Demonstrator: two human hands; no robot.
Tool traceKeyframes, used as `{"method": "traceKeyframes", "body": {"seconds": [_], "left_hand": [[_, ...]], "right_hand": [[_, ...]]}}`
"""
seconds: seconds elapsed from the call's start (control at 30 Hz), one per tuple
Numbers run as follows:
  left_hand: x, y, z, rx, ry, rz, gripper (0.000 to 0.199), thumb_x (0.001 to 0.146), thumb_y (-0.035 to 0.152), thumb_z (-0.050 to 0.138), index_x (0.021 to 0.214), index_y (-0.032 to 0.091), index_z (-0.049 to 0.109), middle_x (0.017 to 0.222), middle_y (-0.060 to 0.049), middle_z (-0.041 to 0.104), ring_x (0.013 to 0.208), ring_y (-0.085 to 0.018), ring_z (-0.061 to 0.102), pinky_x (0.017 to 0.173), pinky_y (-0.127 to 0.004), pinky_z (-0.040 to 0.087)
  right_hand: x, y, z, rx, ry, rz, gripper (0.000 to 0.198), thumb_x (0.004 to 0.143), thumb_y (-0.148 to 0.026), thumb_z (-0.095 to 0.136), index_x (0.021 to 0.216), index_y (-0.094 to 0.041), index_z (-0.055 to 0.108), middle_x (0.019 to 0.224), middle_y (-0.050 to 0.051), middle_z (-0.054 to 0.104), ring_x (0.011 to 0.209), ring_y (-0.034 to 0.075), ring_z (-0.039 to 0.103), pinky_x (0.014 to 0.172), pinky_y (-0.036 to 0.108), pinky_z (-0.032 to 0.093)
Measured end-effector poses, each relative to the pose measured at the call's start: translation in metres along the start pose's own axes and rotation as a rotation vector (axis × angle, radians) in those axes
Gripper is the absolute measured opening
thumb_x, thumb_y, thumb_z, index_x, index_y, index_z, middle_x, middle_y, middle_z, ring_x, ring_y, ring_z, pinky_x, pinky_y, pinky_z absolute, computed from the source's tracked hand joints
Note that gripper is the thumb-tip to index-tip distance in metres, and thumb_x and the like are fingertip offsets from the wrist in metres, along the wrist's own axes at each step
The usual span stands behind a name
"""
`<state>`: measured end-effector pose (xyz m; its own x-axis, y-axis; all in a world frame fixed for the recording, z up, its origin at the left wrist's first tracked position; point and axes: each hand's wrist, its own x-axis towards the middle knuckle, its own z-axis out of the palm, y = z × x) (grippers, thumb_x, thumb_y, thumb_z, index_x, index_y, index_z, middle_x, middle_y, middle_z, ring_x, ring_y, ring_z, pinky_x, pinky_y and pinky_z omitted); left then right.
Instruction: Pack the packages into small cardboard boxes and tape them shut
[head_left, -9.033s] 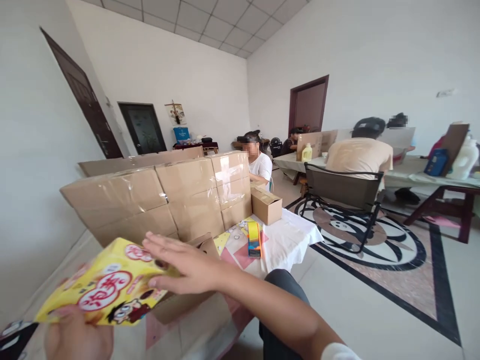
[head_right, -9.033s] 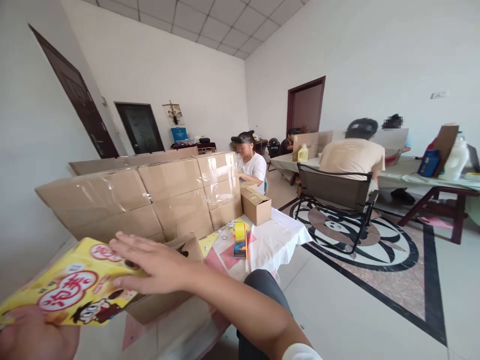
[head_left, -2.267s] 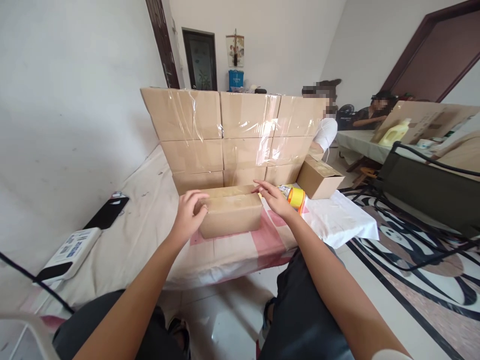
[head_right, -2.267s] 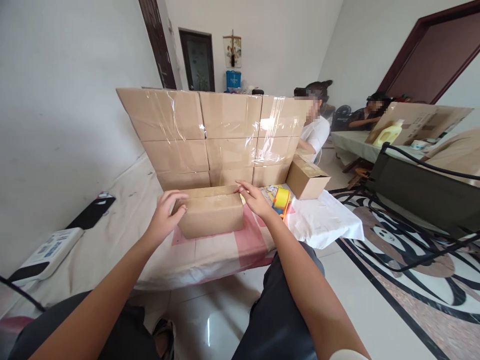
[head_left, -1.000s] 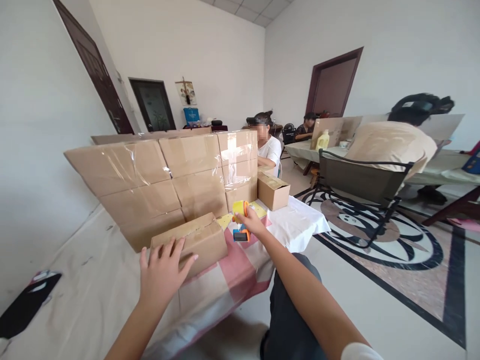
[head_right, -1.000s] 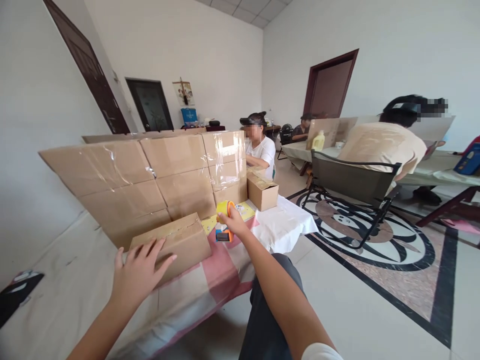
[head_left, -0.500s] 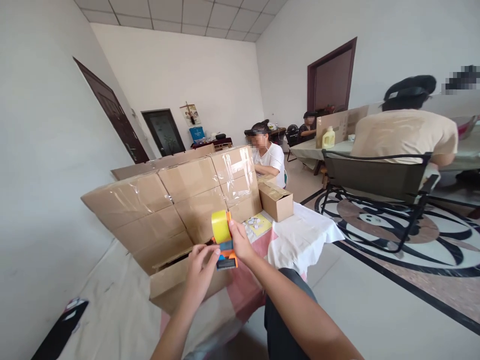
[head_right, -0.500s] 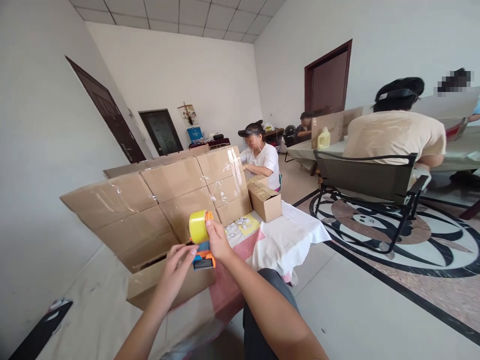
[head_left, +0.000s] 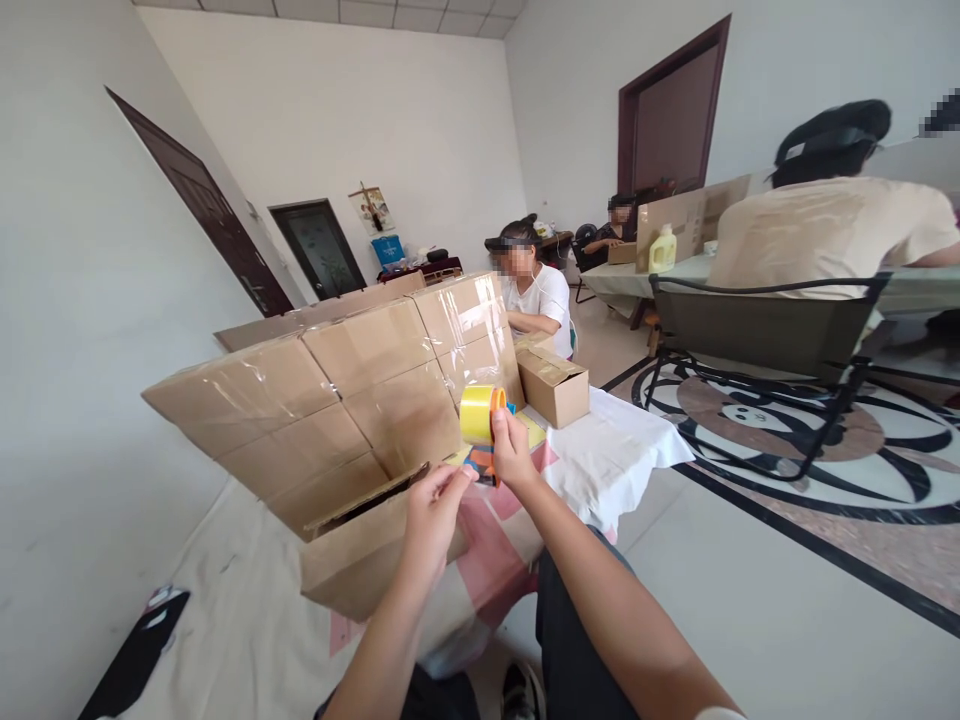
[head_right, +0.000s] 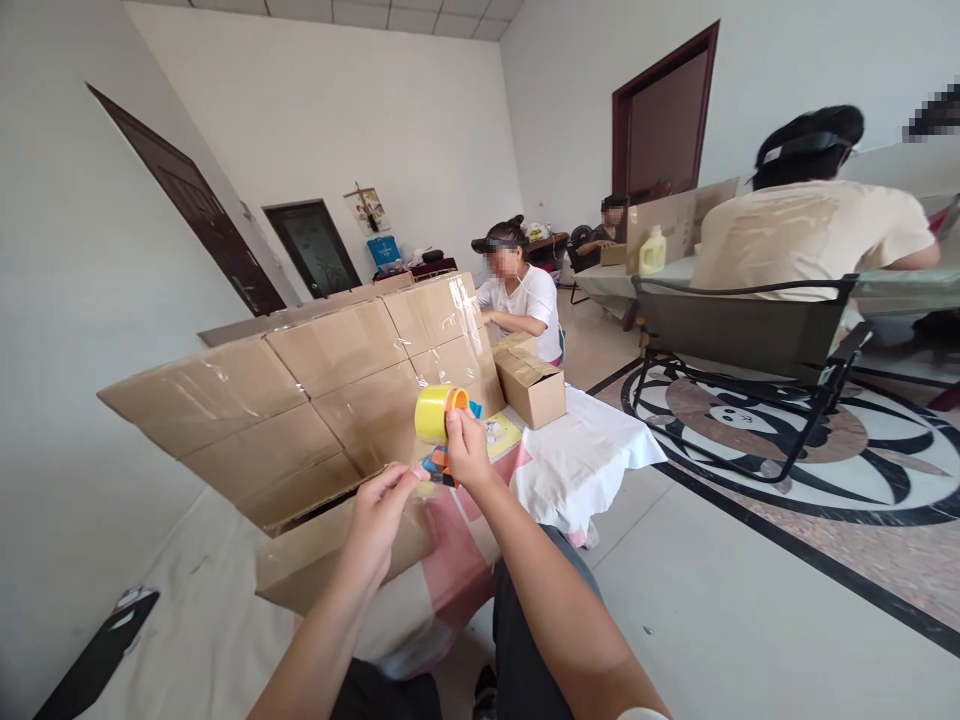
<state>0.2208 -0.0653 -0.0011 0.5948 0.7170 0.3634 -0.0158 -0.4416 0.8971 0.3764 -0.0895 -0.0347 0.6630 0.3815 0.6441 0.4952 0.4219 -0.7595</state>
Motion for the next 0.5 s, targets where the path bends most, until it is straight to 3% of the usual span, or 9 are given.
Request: {"method": "traceKeyframes", "body": {"seconds": [0.13, 0.3, 0.4, 0.5], "left_hand": [[-0.007, -0.006, 0.001, 0.034, -0.003, 0.051, 0.027, 0.085, 0.038, 0.067, 0.066, 0.02, 0.069, 0.07, 0.0, 0.058, 0.072, -0.016, 0.055, 0.067, -0.027, 0.041], [-0.034, -0.008, -0.003, 0.16, -0.171, 0.029, 0.031, 0.088, 0.039, 0.063, 0.065, 0.02, 0.069, 0.074, -0.001, 0.056, 0.073, -0.017, 0.056, 0.07, -0.028, 0.041], [-0.041, -0.008, -0.011, 0.224, -0.244, -0.014, 0.031, 0.087, 0.041, 0.062, 0.067, 0.02, 0.072, 0.077, -0.003, 0.059, 0.076, -0.018, 0.057, 0.071, -0.03, 0.04], [-0.039, -0.013, -0.02, 0.253, -0.27, -0.04, 0.032, 0.087, 0.043, 0.062, 0.066, 0.02, 0.072, 0.077, -0.003, 0.059, 0.077, -0.018, 0.057, 0.071, -0.03, 0.039]], "right_hand": [[0.01, -0.003, 0.0, 0.066, 0.075, 0.069, 0.058, 0.097, -0.073, 0.032, 0.067, -0.024, 0.038, 0.064, 0.001, 0.042, 0.062, 0.017, 0.039, 0.063, 0.033, 0.036], [0.035, 0.006, -0.014, 0.337, 0.229, 0.362, 0.062, 0.086, -0.084, 0.039, 0.083, -0.023, 0.053, 0.071, 0.005, 0.06, 0.073, 0.024, 0.061, 0.065, 0.036, 0.052], [0.041, 0.007, -0.024, 0.453, 0.202, 0.424, 0.064, 0.08, -0.086, 0.047, 0.085, -0.022, 0.055, 0.076, 0.009, 0.068, 0.081, 0.027, 0.07, 0.068, 0.038, 0.058], [0.039, 0.003, -0.026, 0.508, 0.149, 0.392, 0.06, 0.073, -0.078, 0.069, 0.086, -0.021, 0.057, 0.076, 0.007, 0.071, 0.078, 0.026, 0.072, 0.067, 0.036, 0.06]]}}
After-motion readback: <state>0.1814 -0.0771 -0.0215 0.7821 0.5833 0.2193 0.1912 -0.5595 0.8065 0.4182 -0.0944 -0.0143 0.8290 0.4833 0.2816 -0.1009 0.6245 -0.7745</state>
